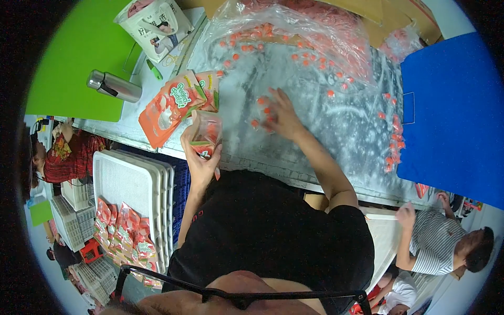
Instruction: Packing small red items into printed plastic bags at a factory workstation.
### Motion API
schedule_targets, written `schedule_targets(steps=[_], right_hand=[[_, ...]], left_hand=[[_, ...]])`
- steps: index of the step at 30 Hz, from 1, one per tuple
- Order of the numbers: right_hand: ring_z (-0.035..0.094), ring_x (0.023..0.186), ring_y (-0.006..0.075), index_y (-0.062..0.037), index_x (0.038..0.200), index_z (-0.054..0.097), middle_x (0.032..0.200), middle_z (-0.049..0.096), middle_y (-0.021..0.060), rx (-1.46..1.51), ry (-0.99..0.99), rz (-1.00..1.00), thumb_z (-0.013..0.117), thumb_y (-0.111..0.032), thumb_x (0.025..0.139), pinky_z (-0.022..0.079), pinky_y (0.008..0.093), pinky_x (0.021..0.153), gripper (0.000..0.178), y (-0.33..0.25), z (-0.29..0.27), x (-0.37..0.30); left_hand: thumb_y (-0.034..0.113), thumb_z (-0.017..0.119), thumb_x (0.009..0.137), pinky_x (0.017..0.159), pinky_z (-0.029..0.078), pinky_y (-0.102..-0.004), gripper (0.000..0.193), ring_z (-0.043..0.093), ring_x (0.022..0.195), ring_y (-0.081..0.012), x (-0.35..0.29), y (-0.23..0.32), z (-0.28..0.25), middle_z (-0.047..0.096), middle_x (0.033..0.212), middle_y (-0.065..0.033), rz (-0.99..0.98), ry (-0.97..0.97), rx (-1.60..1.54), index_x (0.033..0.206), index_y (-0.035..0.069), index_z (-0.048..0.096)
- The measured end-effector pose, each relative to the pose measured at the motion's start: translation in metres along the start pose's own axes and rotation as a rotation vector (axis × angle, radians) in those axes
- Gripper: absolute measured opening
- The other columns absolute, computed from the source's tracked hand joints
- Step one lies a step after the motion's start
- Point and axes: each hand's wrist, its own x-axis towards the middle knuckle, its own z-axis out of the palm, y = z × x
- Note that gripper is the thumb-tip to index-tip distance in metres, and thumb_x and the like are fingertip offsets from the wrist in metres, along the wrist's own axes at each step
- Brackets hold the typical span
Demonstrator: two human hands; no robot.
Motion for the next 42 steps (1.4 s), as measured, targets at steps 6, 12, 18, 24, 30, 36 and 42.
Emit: schedule_targets(steps=[6,12,18,24,30,36,42], right_hand=[[0.048,0.123,0.0313,-0.0132,0.122,0.061,0.133,0.052,0.0092,-0.239,-0.145,-0.423,0.073,-0.021,0.079,0.043,0.0423,0.099,0.045,-0.009,0.028,0.0],[0.057,0.075,0.0189,-0.0102,0.093,0.064,0.089,0.062,0.0013,-0.185,-0.065,-0.169,0.071,-0.021,0.083,0.047,0.035,0.065,0.016,0.003,0.03,-0.005],[0.053,0.072,0.0095,-0.0045,0.093,0.061,0.085,0.061,0.0044,1.222,0.3,0.318,0.059,-0.014,0.095,0.043,0.024,0.061,0.01,-0.105,-0.002,0.047],[0.056,0.081,0.0132,0.0003,0.101,0.058,0.093,0.063,0.0095,1.078,0.328,0.072,0.055,-0.011,0.096,0.045,0.0276,0.077,0.013,-0.168,0.006,0.058],[0.055,0.094,0.0102,0.0003,0.107,0.058,0.102,0.06,0.0067,1.003,0.232,-0.115,0.046,-0.015,0.1,0.044,0.0265,0.087,0.02,-0.177,0.004,0.059],[0.053,0.097,0.0128,0.0009,0.102,0.057,0.101,0.059,0.0067,0.923,0.211,-0.102,0.035,-0.018,0.104,0.041,0.0277,0.091,0.029,-0.183,0.001,0.075],[0.05,0.09,0.0117,0.0003,0.098,0.057,0.095,0.058,0.0055,0.827,0.192,-0.107,0.04,-0.02,0.102,0.041,0.0296,0.084,0.027,-0.201,-0.014,0.097]], left_hand=[[0.003,0.075,0.062,0.106,0.034,-0.0443,0.081,0.04,0.123,-0.0377,0.004,0.005,0.004,0.038,0.129,-0.0203,0.069,-0.04,-0.002,0.136,0.003,0.042],[0.004,0.077,0.06,0.104,0.037,-0.045,0.085,0.039,0.124,-0.0386,0.005,0.005,0.008,0.035,0.131,-0.0208,0.083,-0.073,-0.024,0.137,0.006,0.041],[0.007,0.085,0.055,0.104,0.037,-0.047,0.097,0.036,0.125,-0.0407,0.003,0.004,0.017,0.031,0.132,-0.0223,0.171,-0.069,0.012,0.139,0.007,0.036],[0.008,0.086,0.054,0.104,0.037,-0.0502,0.1,0.033,0.126,-0.042,0.007,0.012,0.028,0.031,0.133,-0.0227,0.225,-0.029,0.009,0.139,0.008,0.033],[0.007,0.085,0.055,0.106,0.035,-0.0498,0.101,0.032,0.128,-0.0414,0.009,0.011,0.032,0.029,0.133,-0.022,0.212,0.015,0.011,0.14,0.007,0.031],[0.006,0.087,0.052,0.106,0.033,-0.051,0.107,0.031,0.127,-0.042,0.018,0.012,0.042,0.028,0.133,-0.0212,0.218,0.096,-0.007,0.141,0.009,0.028],[0.007,0.088,0.052,0.107,0.033,-0.0499,0.109,0.03,0.128,-0.042,0.012,0.0,0.045,0.027,0.133,-0.0229,0.212,0.123,-0.047,0.141,0.005,0.026]])
